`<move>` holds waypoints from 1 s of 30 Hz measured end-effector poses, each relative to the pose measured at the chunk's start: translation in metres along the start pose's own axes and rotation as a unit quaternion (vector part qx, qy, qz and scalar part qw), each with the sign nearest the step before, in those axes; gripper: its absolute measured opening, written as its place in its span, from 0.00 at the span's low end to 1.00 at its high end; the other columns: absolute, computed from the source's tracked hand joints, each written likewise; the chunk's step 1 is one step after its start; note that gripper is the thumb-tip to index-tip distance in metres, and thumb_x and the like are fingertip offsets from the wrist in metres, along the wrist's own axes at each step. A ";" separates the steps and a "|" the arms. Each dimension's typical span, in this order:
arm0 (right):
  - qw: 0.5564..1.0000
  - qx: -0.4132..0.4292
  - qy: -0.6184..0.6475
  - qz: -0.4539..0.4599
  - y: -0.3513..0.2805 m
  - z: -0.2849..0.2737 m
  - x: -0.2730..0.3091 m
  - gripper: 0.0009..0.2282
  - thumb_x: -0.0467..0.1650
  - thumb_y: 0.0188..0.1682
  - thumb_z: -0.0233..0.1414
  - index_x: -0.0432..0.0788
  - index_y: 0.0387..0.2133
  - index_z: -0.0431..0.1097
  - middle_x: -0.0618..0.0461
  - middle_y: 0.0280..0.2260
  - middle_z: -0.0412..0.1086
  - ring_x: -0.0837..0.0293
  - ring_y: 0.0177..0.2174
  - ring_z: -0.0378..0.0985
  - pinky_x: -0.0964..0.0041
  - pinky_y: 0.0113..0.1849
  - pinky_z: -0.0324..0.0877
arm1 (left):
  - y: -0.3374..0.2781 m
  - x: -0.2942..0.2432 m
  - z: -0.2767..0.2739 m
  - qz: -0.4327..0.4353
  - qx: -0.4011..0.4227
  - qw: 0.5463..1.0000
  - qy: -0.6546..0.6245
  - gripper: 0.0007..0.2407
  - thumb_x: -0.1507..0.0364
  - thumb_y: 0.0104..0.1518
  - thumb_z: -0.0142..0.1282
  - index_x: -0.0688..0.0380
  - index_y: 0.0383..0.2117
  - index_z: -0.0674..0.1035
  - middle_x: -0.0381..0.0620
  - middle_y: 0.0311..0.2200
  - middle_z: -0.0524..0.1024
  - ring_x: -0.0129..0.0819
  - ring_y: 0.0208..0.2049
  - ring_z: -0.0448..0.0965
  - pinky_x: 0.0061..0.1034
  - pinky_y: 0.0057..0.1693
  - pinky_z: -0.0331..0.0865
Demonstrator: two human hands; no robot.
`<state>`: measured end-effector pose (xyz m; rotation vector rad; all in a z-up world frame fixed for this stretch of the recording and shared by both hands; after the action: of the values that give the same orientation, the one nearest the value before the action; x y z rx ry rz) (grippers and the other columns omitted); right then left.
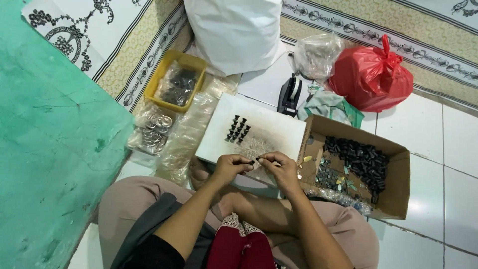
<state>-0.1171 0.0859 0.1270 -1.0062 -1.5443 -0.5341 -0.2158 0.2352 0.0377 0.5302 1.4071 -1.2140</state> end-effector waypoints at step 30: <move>0.971 0.097 -0.193 -0.105 -0.006 0.020 0.021 0.02 0.23 0.40 0.62 0.38 0.26 0.80 0.44 0.23 0.75 0.50 0.28 0.80 0.63 0.27 0.77 | -0.004 -0.001 0.007 0.080 -0.005 0.994 0.070 0.08 0.83 0.46 0.70 0.68 0.33 0.86 0.63 0.27 0.83 0.36 0.29 0.84 0.24 0.32 0.80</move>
<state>-0.1329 0.1053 0.1438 -0.8326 -2.0225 -0.3339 -0.2161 0.2281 0.0417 0.7196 1.4572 -1.0575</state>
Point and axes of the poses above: each hand's wrist, its own y-axis towards the middle knuckle, its own z-axis out of the palm, x = y × z, the point moved 9 cm from there along y, towards the middle knuckle
